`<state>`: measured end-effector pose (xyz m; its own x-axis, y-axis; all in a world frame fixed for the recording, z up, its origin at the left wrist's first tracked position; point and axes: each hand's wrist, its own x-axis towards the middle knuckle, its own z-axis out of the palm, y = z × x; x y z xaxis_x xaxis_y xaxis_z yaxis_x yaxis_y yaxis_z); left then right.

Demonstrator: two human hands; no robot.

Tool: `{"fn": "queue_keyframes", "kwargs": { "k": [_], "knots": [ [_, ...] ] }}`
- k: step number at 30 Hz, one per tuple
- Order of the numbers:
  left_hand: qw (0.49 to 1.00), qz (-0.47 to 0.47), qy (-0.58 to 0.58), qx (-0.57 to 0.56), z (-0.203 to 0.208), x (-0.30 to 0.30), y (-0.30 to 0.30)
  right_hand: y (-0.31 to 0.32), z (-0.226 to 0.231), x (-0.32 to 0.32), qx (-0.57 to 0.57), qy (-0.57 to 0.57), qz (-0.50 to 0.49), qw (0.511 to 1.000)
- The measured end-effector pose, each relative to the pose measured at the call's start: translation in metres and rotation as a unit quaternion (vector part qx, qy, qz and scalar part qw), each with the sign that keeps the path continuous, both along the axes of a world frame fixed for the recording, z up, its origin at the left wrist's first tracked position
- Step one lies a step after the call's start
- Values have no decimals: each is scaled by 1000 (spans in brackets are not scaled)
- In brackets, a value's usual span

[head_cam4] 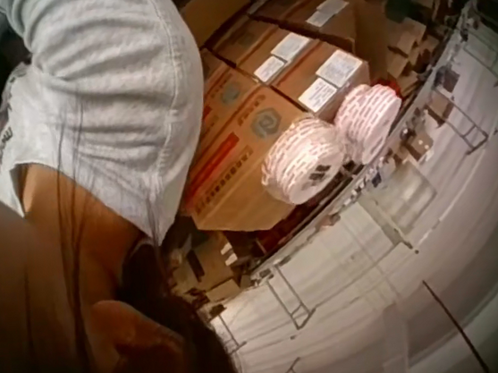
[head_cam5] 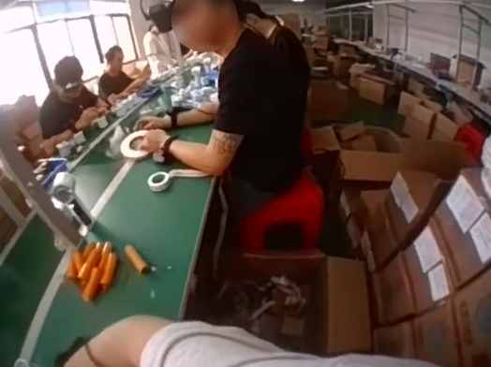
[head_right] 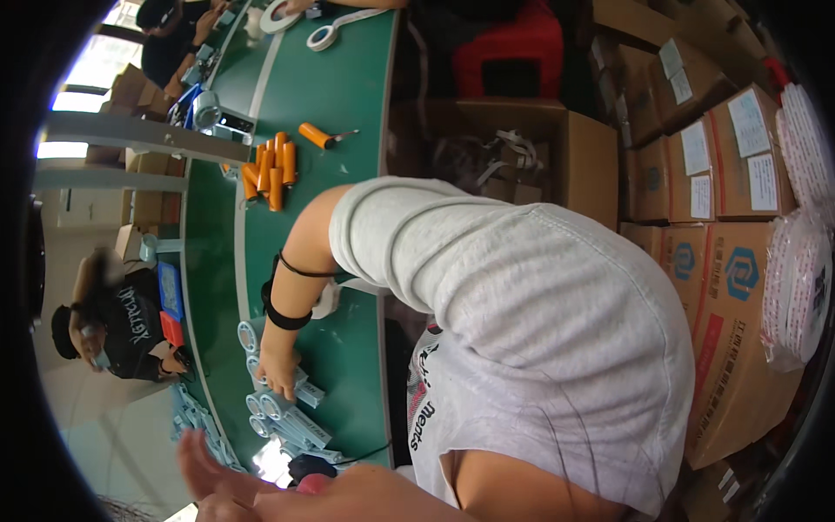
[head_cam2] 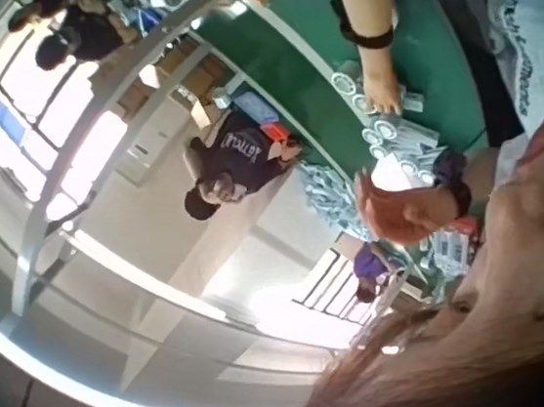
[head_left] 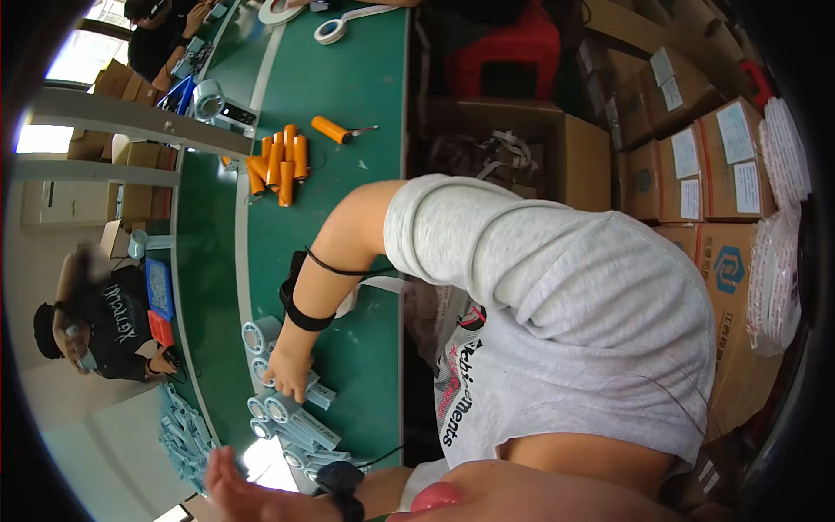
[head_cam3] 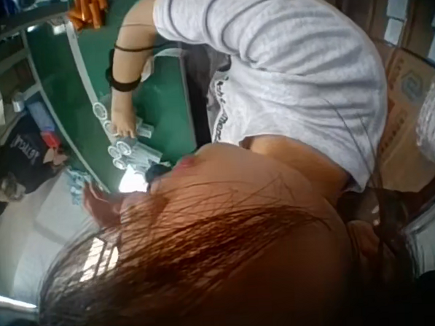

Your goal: The person assembles portable fans by applying tape from a roll onto batteries by hand and inserting each battery into a fan casing.

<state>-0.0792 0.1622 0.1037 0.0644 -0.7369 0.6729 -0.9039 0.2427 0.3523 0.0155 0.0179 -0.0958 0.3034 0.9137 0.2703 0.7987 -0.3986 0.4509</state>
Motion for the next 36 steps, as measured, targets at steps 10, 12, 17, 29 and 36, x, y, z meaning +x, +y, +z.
{"fn": "queue_keyframes", "kwargs": {
  "k": [10, 12, 17, 29, 36],
  "knots": [
    [909, 345, -189, -137, 15, -120, -110, -124, 34, -221, 447, 401, -211, 771],
    [926, 311, -181, -115, 9, -122, -117, -170, 9, -254, 456, 319, -370, 744],
    [954, 251, -160, -31, -13, -105, -119, -180, 2, -289, 598, 246, -404, 647],
    [961, 38, -1, 275, -197, 46, -136, -64, -36, -250, 541, 62, -434, 718],
    [923, 206, 303, 114, -185, 52, -113, -55, -39, -333, 664, 231, -340, 625]
  ]
}}
